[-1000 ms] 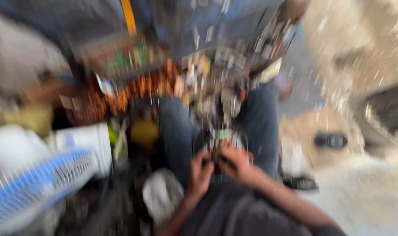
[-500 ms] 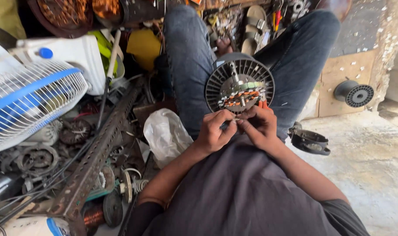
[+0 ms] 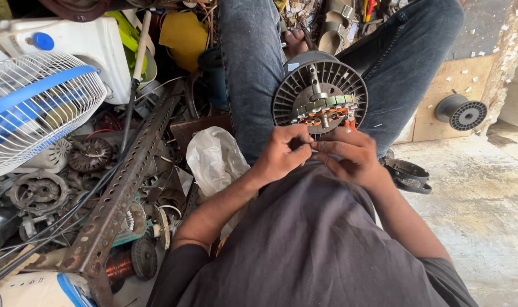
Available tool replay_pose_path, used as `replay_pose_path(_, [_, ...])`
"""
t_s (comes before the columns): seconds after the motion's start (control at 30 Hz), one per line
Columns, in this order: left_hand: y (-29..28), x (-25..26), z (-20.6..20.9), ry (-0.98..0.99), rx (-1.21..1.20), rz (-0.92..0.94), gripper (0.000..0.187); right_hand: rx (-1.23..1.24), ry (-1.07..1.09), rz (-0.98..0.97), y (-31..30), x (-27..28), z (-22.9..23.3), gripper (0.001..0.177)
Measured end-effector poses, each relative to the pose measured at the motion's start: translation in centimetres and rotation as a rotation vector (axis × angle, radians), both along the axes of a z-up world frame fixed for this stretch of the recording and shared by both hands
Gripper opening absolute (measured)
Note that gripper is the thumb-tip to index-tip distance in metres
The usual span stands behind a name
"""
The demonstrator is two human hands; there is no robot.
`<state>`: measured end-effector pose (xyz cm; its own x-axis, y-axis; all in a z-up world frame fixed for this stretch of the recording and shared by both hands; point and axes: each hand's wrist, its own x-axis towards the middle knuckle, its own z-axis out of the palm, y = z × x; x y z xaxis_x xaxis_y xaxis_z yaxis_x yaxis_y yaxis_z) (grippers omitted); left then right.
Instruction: The person sits on the floor and works on an electric motor stator, inserting small rectangular components into slots and adjusting them by hand. The person also handles a plastic bag and uses a pair of orange-handled scissors to trim or adjust parts.
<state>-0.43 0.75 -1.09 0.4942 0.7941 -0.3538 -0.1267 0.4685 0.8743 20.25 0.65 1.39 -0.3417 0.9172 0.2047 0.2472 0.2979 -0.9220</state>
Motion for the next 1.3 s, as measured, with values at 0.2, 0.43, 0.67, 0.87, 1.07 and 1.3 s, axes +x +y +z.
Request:
replay_pose_path(0.2, [3.4, 1.0, 2.6, 0.421, 0.655, 0.092, 0.004, -0.065, 0.008, -0.379, -0.4, -0.7, -0.7, 0.019])
replay_pose_path(0.43, [5.6, 3.1, 1.2, 0.217, 0.514, 0.122, 0.035, -0.128, 0.041, -0.769, -0.6, -3.2, -3.4, 0.016])
replay_pose_path(0.67, [4.6, 3.2, 0.1, 0.155, 0.484, 0.171, 0.034, -0.061, 0.03, -0.819, -0.4, -3.5, -3.6, 0.018])
replay_pose_path(0.87, [4.0, 3.0, -0.7, 0.135, 0.523, 0.221, 0.032, -0.04, -0.008, -0.818, -0.3, -4.2, -3.4, 0.017])
replay_pose_path(1.07, [3.3, 2.9, -1.2, 0.087, 0.483, 0.26, 0.033, -0.127, 0.06, -0.787, -0.1, -4.1, -3.2, 0.016])
replay_pose_path(1.3, [3.5, 2.6, -0.8, 0.128, 0.515, 0.252, 0.034, -0.018, -0.16, -0.694, 0.1, -3.9, -2.5, 0.018])
